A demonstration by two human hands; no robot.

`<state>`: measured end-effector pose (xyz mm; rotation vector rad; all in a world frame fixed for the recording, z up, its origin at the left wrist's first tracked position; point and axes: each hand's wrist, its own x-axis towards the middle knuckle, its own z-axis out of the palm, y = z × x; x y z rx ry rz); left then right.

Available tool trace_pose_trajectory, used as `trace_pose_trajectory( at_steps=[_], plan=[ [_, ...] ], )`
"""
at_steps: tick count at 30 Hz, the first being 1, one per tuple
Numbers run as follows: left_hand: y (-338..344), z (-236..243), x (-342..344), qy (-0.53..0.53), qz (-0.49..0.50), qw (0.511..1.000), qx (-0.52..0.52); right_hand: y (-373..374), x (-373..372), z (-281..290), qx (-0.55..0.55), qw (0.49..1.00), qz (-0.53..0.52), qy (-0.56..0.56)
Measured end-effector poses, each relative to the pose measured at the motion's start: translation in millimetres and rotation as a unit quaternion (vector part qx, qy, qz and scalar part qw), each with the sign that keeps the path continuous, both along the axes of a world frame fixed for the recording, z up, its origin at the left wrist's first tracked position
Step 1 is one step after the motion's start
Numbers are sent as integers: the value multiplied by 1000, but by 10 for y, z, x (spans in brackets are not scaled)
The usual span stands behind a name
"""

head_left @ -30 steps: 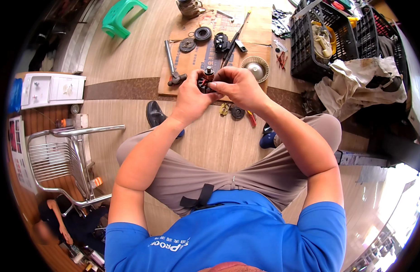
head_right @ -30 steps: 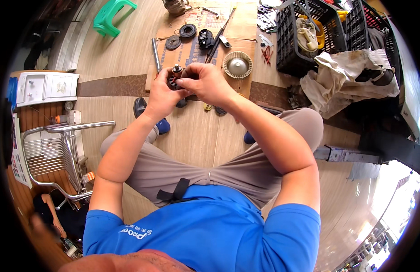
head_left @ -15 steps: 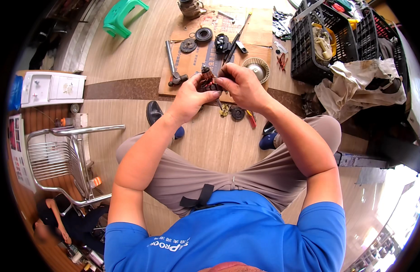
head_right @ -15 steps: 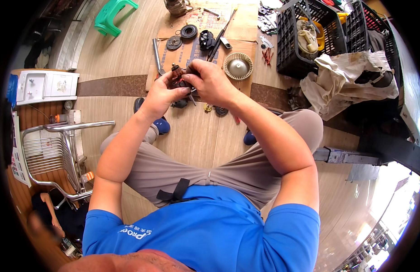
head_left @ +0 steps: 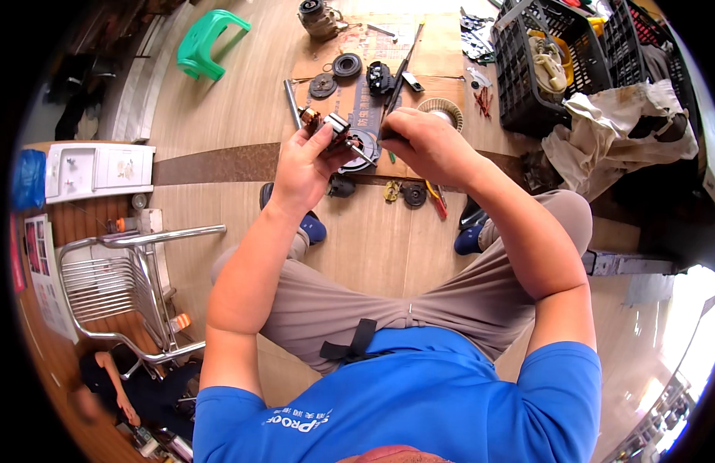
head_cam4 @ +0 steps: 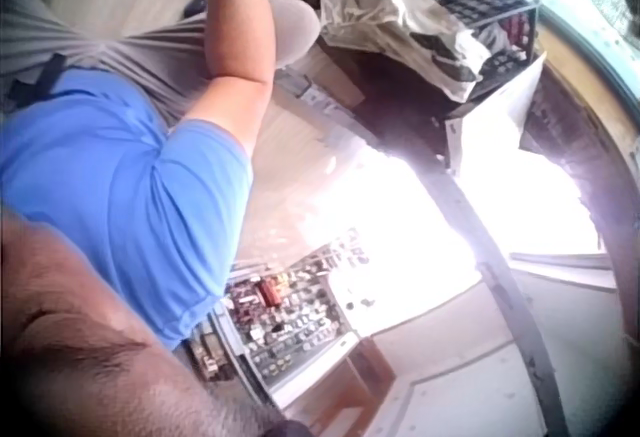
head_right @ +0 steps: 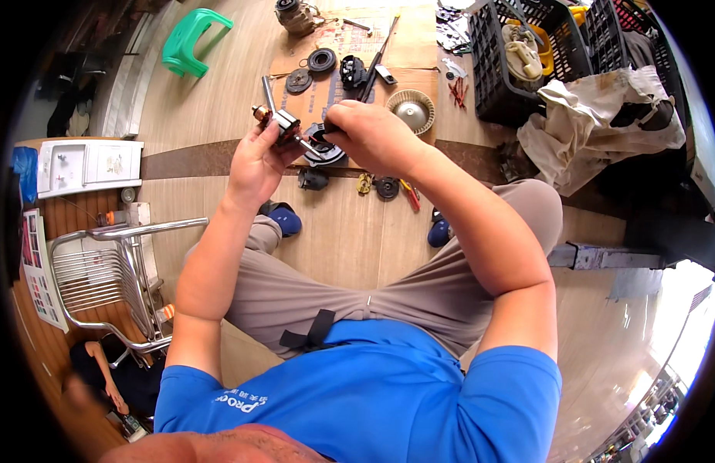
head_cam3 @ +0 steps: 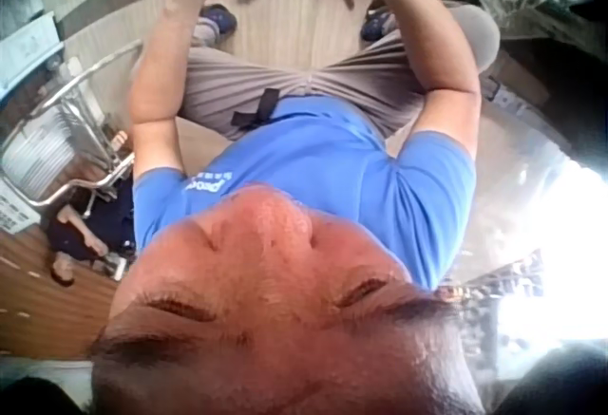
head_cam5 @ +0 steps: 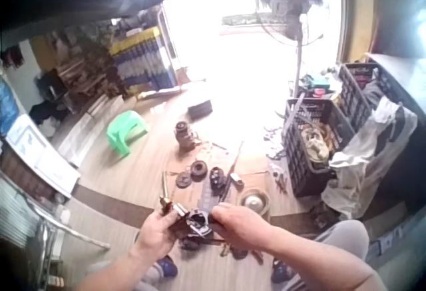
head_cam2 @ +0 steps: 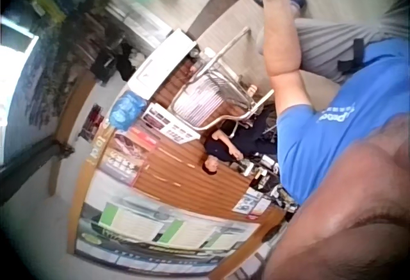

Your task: The person disassembles an electric fan motor by hand, removing a wire and holding the rotor and copper coils while using pliers.

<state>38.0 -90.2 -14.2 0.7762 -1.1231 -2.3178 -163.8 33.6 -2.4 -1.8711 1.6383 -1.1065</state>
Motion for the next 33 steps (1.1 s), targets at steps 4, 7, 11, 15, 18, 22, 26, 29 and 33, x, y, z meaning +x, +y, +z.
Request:
trace_pose_trajectory(
  at_steps=[4,7,11,15,18,22,26,29,33],
  plan=[
    [79,19,-41,-6,7,999,-45,3,9,-23,71,994,-32,72],
    [119,42,-73,-11,19,996,-90,-8,10,-92,123,990,-41,60],
    [139,12,-91,-6,15,991,-133,12,27,-104,189,976,-30,-100],
    [149,-3,-88,-3,-8,982,-187,13,-4,35,387,874,18,-293],
    [151,23,-99,30,-15,987,-158,25,-34,55,389,855,42,-341],
    [134,34,-86,44,-25,988,-144,-20,-34,8,355,850,-75,-381],
    [129,7,-90,21,-43,978,-201,13,35,-31,339,844,-19,-415],
    [164,60,-105,21,-65,977,-200,0,27,-98,331,878,13,-344],
    [199,108,-97,23,-91,975,-203,7,6,-37,343,874,-9,-343]
  ],
)
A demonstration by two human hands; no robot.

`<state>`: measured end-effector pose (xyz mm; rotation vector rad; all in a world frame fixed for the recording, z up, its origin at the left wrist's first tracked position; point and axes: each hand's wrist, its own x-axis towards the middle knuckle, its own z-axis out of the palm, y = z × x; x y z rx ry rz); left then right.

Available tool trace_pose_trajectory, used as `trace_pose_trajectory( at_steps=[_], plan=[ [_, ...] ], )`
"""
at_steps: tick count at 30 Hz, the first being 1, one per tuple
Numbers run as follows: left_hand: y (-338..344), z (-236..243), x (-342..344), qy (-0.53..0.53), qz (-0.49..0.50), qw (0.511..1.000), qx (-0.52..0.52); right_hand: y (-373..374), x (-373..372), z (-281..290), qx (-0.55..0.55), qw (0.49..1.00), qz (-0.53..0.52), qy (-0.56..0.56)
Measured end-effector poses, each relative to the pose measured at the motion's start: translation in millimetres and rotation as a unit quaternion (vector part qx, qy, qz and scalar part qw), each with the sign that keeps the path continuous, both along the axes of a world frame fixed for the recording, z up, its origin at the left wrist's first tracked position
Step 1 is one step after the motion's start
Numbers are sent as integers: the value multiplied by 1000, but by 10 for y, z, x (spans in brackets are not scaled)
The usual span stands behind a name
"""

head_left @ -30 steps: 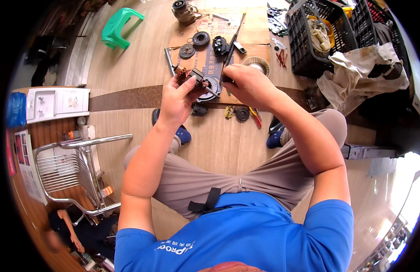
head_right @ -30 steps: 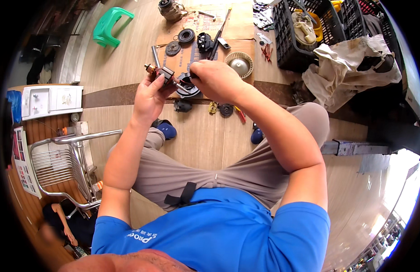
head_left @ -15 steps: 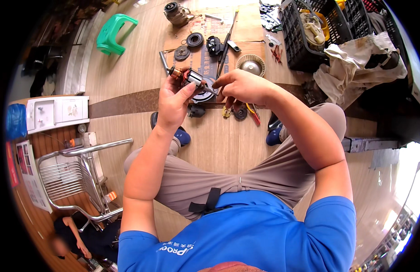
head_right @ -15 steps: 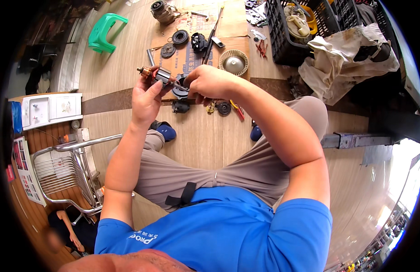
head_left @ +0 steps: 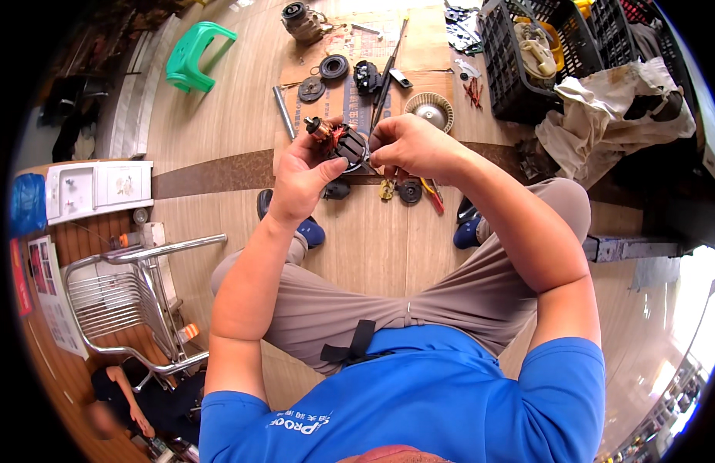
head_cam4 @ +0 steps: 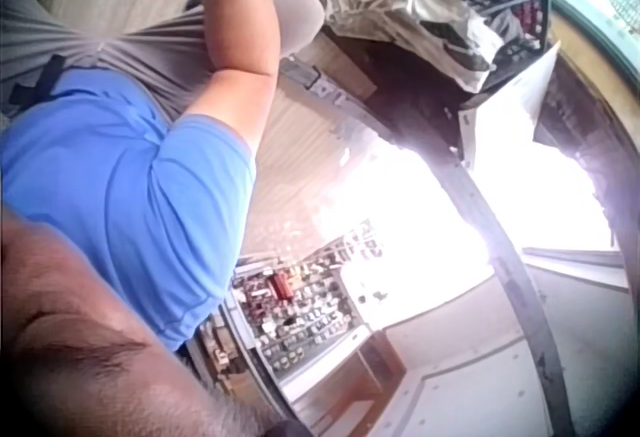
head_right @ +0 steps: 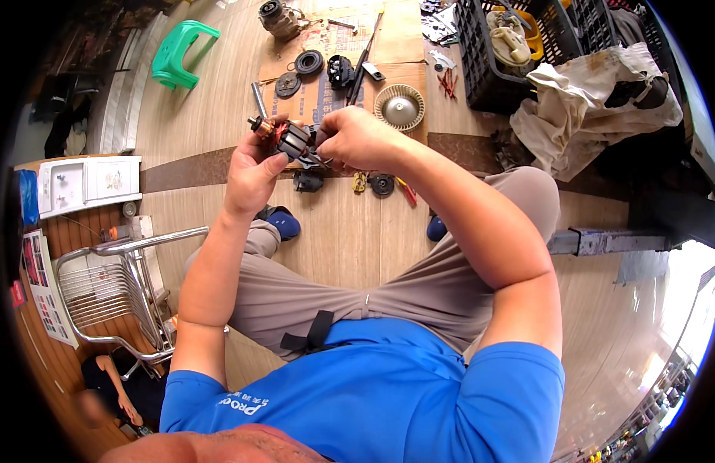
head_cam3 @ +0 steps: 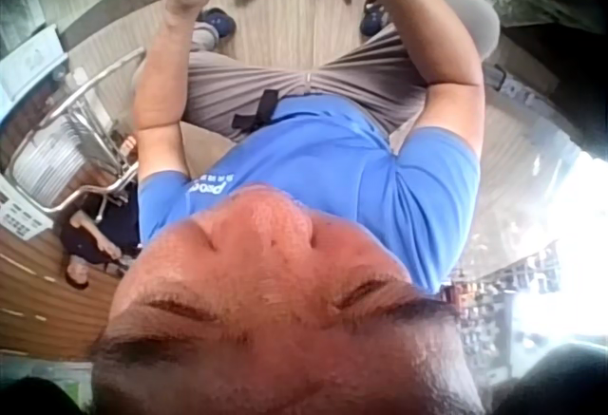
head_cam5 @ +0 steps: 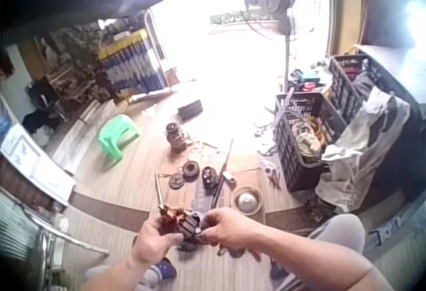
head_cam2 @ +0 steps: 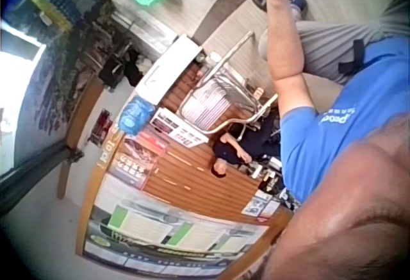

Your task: The person disassembles an electric fan motor by hand, removing a wire and holding the rotor and copper coils while using pliers.

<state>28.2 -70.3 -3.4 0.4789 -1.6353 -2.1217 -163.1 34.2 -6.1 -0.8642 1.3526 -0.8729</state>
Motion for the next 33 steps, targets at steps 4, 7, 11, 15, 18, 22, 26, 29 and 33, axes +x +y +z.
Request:
trace_pose_trajectory(
  at_steps=[4,7,11,15,18,22,26,29,33],
  plan=[
    [10,17,-6,-3,-11,1000,6,28,19,-21,-37,999,-19,-21],
    [11,17,-3,4,-29,999,19,0,-12,-112,-83,994,-20,69],
    [16,16,23,-21,-46,999,1,-19,-85,-47,-157,949,-61,266],
    [-1,42,10,-52,-63,997,-13,-44,-155,-158,-150,962,-111,198],
    [16,135,19,-133,-77,988,-30,-31,-148,-21,-128,977,-113,129],
    [16,92,5,-172,-45,981,-77,-5,-223,13,-157,980,-119,11],
    [-24,118,11,-208,-2,967,-147,78,-296,227,-200,976,-71,37],
    [-37,111,6,-233,31,957,-170,137,-337,334,-183,982,-44,-5],
    [-99,100,8,-228,104,952,-177,227,-409,440,-180,983,29,16]
  ],
)
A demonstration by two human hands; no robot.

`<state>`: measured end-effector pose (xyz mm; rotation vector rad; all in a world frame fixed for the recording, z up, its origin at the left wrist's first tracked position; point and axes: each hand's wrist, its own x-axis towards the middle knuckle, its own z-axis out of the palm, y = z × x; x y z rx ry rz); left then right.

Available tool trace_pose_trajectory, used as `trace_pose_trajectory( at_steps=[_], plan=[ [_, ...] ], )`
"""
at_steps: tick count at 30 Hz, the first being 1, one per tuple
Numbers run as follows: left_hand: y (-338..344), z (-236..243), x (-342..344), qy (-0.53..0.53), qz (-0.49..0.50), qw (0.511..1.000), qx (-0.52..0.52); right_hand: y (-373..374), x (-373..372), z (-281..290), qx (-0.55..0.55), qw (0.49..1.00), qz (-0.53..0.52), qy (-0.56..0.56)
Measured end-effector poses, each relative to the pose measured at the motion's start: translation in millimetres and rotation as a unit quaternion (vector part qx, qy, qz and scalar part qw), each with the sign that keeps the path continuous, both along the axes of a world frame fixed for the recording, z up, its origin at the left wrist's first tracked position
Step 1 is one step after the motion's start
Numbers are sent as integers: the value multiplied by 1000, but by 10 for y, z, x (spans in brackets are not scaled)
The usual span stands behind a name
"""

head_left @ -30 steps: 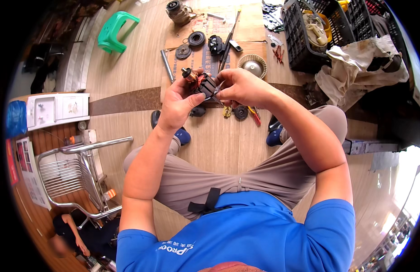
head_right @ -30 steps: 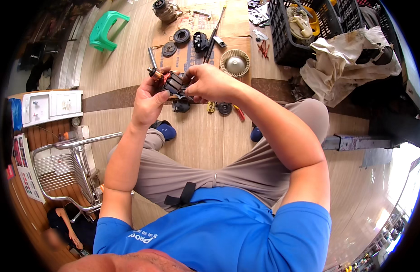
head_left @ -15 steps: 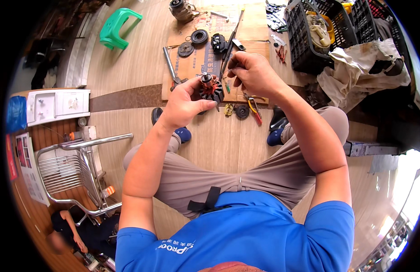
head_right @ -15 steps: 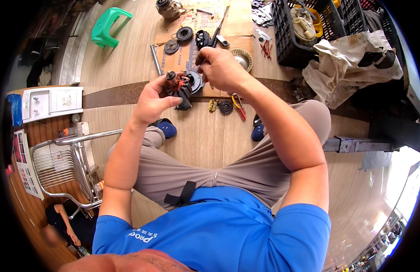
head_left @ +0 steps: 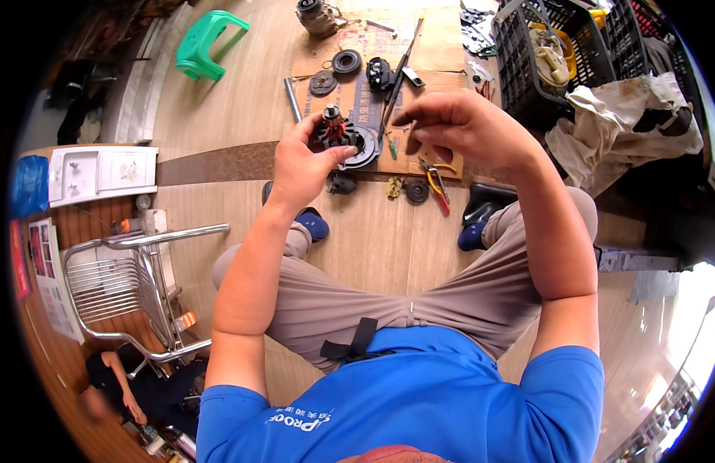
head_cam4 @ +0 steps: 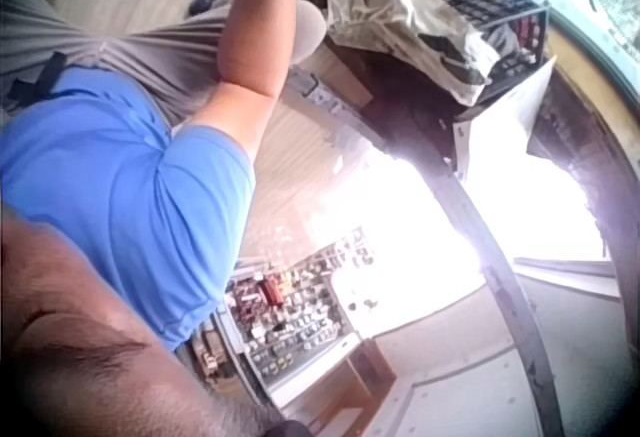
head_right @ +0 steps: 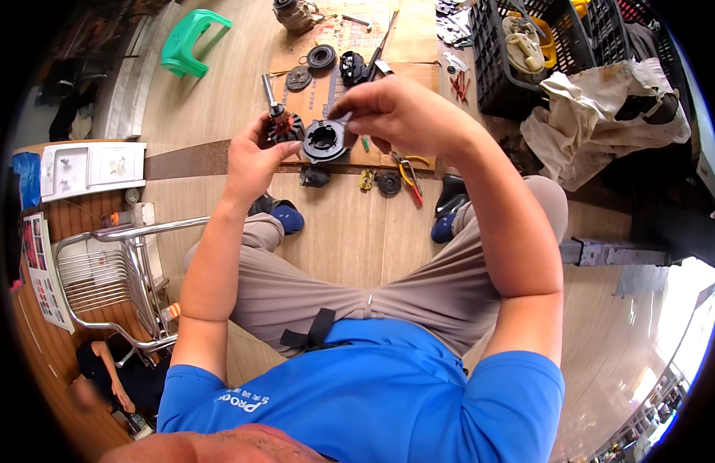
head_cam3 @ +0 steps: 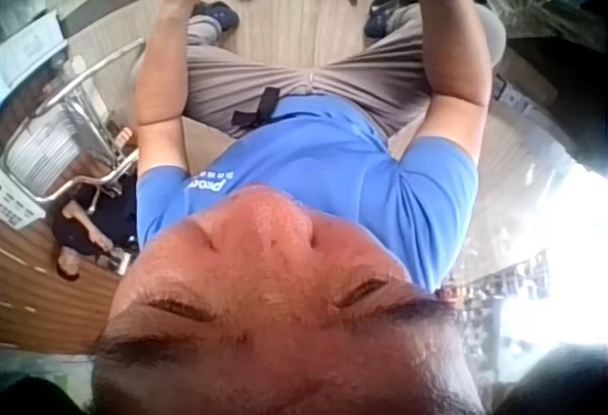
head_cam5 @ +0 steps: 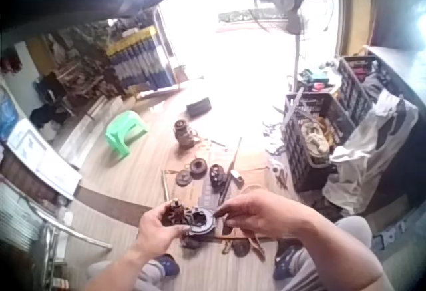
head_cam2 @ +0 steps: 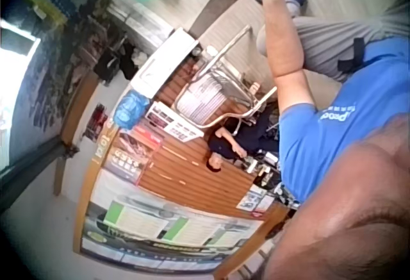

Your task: The person disassembles an electric fan motor by hand, removing a wire and holding the rotor and copper coils while using pliers.

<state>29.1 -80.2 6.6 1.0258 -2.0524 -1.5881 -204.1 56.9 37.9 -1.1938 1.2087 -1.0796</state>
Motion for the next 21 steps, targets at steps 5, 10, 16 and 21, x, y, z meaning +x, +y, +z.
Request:
trace_pose_trajectory(
  at_steps=[5,10,16,21],
  plan=[
    [-146,-60,31,128,84,988,17,36,13,62,38,976,91,196],
    [-342,-92,147,272,107,934,207,4,35,-114,23,910,141,390],
    [-357,16,161,382,123,861,313,-112,-35,-268,30,904,37,426],
    [-412,-4,195,407,107,854,305,-236,-53,-413,64,895,13,442]
  ],
)
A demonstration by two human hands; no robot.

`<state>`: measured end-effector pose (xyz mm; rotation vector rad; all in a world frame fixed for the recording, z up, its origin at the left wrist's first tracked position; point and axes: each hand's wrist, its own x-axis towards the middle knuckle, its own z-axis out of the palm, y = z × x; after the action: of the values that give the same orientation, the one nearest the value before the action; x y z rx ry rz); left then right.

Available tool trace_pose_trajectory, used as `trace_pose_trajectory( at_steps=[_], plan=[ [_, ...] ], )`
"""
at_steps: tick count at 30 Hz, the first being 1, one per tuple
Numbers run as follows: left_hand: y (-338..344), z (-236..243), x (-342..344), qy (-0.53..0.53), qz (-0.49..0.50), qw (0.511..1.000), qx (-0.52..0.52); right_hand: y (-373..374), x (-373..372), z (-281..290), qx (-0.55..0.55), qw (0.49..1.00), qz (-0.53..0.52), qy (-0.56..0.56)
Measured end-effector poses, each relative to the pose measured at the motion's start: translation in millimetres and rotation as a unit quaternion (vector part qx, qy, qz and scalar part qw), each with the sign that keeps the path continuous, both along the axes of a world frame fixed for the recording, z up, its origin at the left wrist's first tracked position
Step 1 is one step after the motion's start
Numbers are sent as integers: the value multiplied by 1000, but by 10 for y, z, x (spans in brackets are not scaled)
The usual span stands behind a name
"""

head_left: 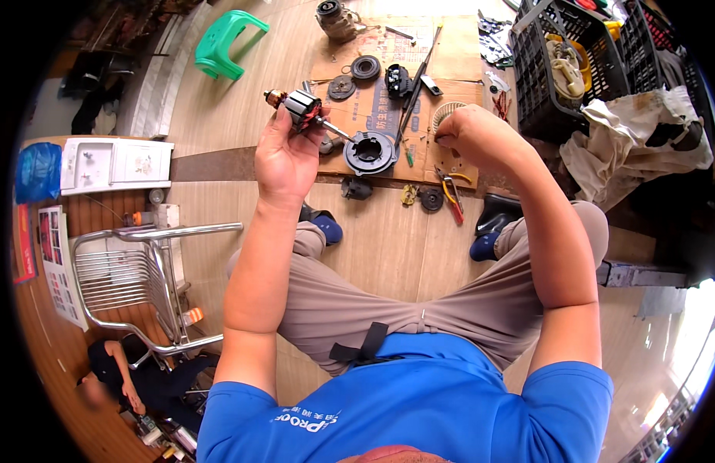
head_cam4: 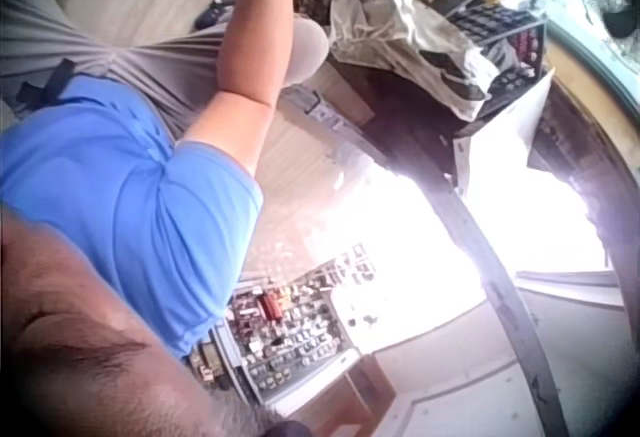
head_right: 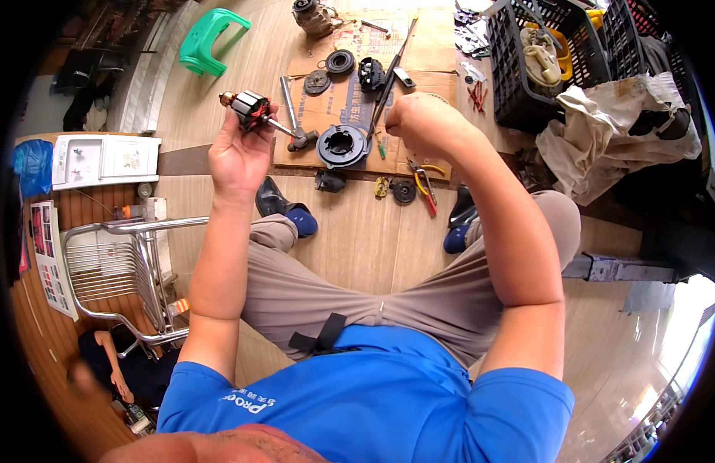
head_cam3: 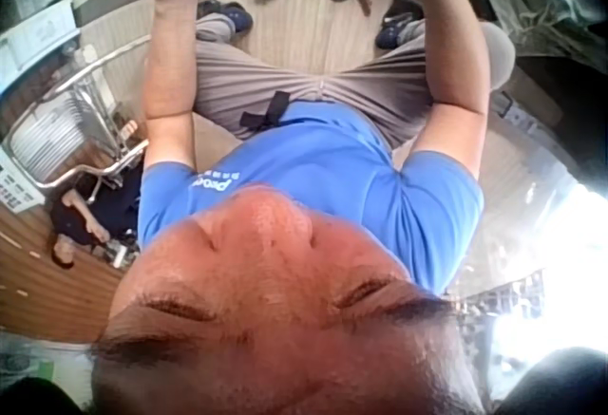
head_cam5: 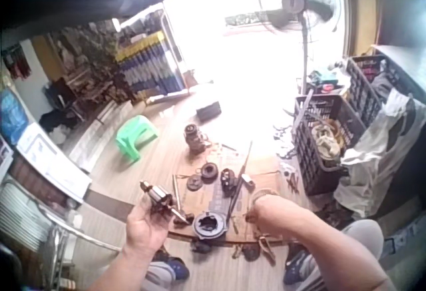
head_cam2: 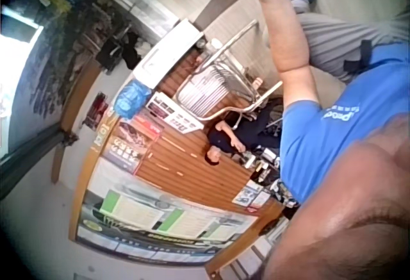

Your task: The person disassembles an electric fan motor by hand, removing a wire and holding the rotor and copper coils while using pliers.

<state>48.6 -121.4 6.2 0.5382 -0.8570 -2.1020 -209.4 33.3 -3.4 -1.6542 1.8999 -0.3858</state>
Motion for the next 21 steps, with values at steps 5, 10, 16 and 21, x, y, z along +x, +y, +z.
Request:
trace_pose_trajectory(
  at_steps=[5,10,16,21],
  plan=[
    [102,-9,-72,-18,-31,992,-118,-1,-105,-106,32,998,26,44],
    [119,-92,-67,-76,-46,982,-164,155,11,83,75,985,84,131],
    [237,-135,-94,-126,-78,960,-236,208,58,444,7,988,104,-110],
    [362,-60,-212,-70,-163,968,-178,14,215,67,-57,961,28,-270]
  ],
)
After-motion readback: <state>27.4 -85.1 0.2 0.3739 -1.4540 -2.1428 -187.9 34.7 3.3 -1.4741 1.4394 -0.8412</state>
